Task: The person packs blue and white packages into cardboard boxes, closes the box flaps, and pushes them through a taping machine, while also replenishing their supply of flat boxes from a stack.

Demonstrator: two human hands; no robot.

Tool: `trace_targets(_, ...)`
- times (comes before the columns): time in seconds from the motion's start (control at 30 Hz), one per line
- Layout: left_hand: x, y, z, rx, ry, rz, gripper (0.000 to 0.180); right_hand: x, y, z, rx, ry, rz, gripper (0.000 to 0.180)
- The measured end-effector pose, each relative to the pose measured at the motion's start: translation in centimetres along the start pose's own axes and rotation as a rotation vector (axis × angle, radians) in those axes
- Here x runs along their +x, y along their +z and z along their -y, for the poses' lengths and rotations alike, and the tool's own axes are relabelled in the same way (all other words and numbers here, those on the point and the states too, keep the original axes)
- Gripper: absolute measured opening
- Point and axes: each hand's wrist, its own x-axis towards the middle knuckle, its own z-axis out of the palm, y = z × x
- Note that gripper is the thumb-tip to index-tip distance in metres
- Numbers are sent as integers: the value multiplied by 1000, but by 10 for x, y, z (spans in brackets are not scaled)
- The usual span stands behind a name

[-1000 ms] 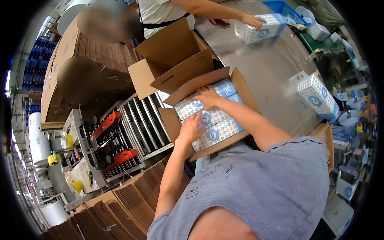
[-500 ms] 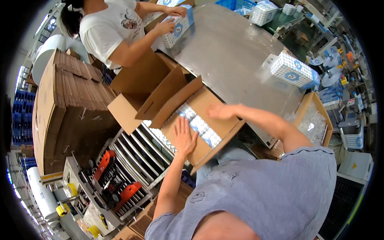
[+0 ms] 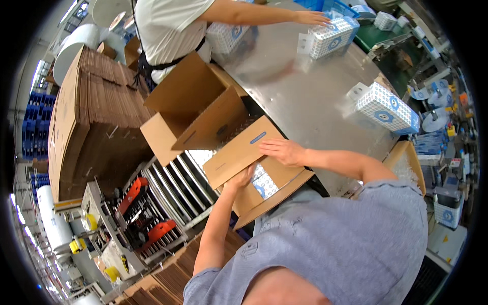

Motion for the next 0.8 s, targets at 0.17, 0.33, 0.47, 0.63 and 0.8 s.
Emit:
trace_targets(0.17,-125,8,-75,-259,-70,271,58,-3,-2,-22,149,-5,146,38)
trace_targets(0.33,-166,-33,-51,130,-116,-87,60,22,-8,-46,513,155,406,32)
trace_targets(0.47,-109,7,20,61,-502,-679,50,39,-20,-54,725,431,363,41)
trace_targets(0.63,-109,29,46,-389,-558,-803,42,-13,61,-21,194,608,-171,54)
trace_targets(0.8,-151,0,91,-501,-463,-748,41,-16,108,42,527,1007,-275,52)
